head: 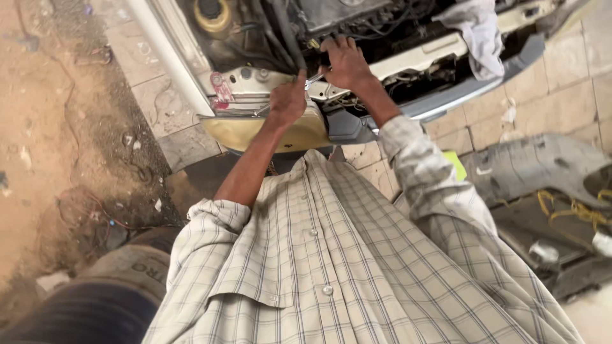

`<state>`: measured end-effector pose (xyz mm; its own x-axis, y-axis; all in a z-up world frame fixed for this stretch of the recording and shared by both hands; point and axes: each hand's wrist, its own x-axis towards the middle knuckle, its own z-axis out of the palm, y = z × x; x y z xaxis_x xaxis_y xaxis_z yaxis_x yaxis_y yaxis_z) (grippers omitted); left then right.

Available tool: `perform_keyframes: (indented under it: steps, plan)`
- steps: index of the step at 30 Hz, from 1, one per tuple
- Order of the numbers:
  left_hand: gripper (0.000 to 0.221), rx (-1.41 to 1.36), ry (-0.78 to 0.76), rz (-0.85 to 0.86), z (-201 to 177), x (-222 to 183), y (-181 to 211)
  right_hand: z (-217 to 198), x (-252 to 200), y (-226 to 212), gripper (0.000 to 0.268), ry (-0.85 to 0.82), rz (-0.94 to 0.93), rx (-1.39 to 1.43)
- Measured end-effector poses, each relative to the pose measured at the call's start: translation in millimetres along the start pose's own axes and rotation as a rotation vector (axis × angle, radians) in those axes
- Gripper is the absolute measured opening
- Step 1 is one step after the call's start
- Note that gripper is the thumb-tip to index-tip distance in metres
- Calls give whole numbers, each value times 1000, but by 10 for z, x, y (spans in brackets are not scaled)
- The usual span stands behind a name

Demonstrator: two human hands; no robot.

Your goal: The person positions a car headlight assembly onto the vehicle frame and uses a socket wrench to tighten the mounting bolts.

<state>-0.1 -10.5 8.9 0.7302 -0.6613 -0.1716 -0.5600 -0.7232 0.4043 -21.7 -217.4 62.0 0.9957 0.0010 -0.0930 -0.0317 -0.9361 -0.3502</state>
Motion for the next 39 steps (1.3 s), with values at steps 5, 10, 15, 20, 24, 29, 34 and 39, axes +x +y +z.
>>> perform_keyframes:
  steps: [5, 10, 15, 20, 24, 29, 34, 39]
  plan:
    - [68, -90, -102, -19, -231, 14, -67, -80, 172, -115, 61, -431, -38, -157]
    - [53, -104, -173, -139, -376, 48, -306, -257, 244, -287, 73, -441, -65, -128]
    - [39, -132, -63, -19, -346, -100, -339, -158, 378, -123, 79, -434, -141, -196]
    - [37, -102, 108, -46, -504, -408, -233, 49, 437, 99, 83, -478, -153, -179]
    - [39, -18, 62, -134, -538, -431, -101, 61, 437, 173, 83, -511, -201, -166]
    - [38, 93, 136, 19, -519, -476, -64, 99, 313, 262, 84, -711, -101, -214]
    - [33, 11, 36, 83, -577, -365, -317, 108, 291, 268, 83, -482, -258, -164]
    - [27, 57, 746, 448, -660, -192, -563, 234, 436, 324, 88, -485, -202, -127]
